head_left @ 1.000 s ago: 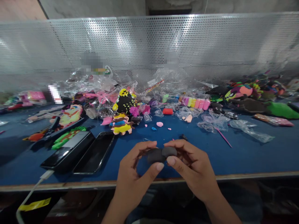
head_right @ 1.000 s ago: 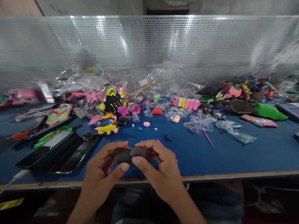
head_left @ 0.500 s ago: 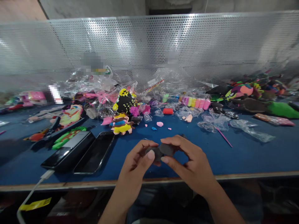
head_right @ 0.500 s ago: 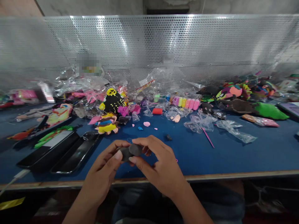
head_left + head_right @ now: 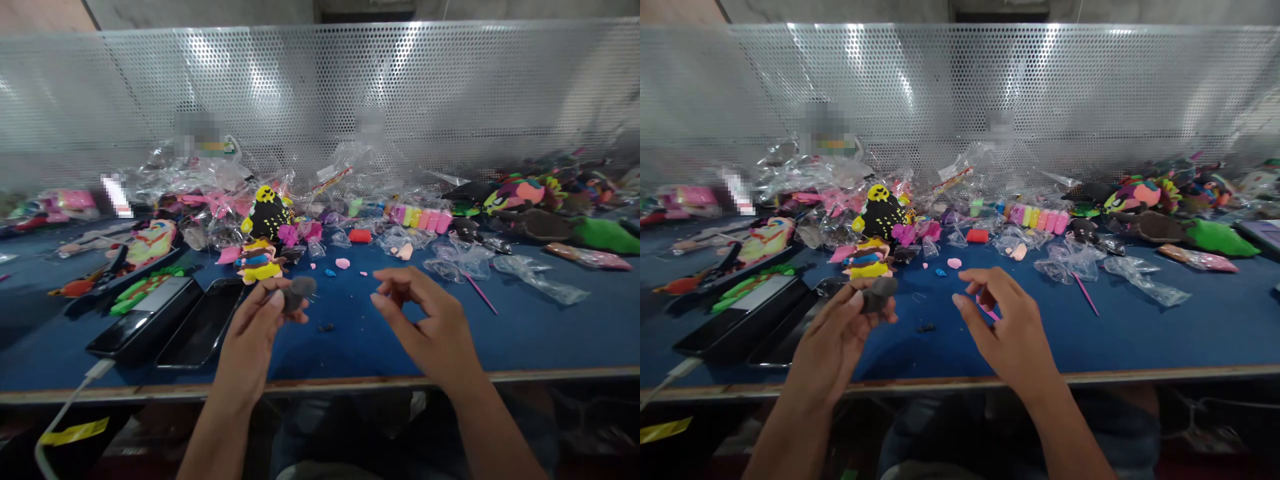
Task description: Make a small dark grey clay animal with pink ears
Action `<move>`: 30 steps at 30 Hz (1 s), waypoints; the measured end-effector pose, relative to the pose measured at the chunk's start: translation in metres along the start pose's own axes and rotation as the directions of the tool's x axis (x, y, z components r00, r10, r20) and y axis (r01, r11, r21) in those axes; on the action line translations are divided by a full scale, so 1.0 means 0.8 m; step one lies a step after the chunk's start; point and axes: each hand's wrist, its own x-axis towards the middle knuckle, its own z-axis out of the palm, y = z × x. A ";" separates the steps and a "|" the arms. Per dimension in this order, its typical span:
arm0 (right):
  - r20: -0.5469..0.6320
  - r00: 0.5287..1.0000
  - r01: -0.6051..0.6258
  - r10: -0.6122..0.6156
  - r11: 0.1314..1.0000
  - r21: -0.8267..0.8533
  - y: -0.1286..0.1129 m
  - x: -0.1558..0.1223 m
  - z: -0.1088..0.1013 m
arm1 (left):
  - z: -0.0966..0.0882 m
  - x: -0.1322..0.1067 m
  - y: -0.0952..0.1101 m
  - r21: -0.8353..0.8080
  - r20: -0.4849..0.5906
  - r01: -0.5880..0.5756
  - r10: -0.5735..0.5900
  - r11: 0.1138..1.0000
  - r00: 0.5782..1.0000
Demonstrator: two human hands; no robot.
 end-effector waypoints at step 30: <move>0.348 0.893 -0.023 0.285 0.802 -0.596 0.092 0.046 -0.033 | -0.016 0.014 -0.018 0.042 -0.136 0.031 -0.025 0.999 0.990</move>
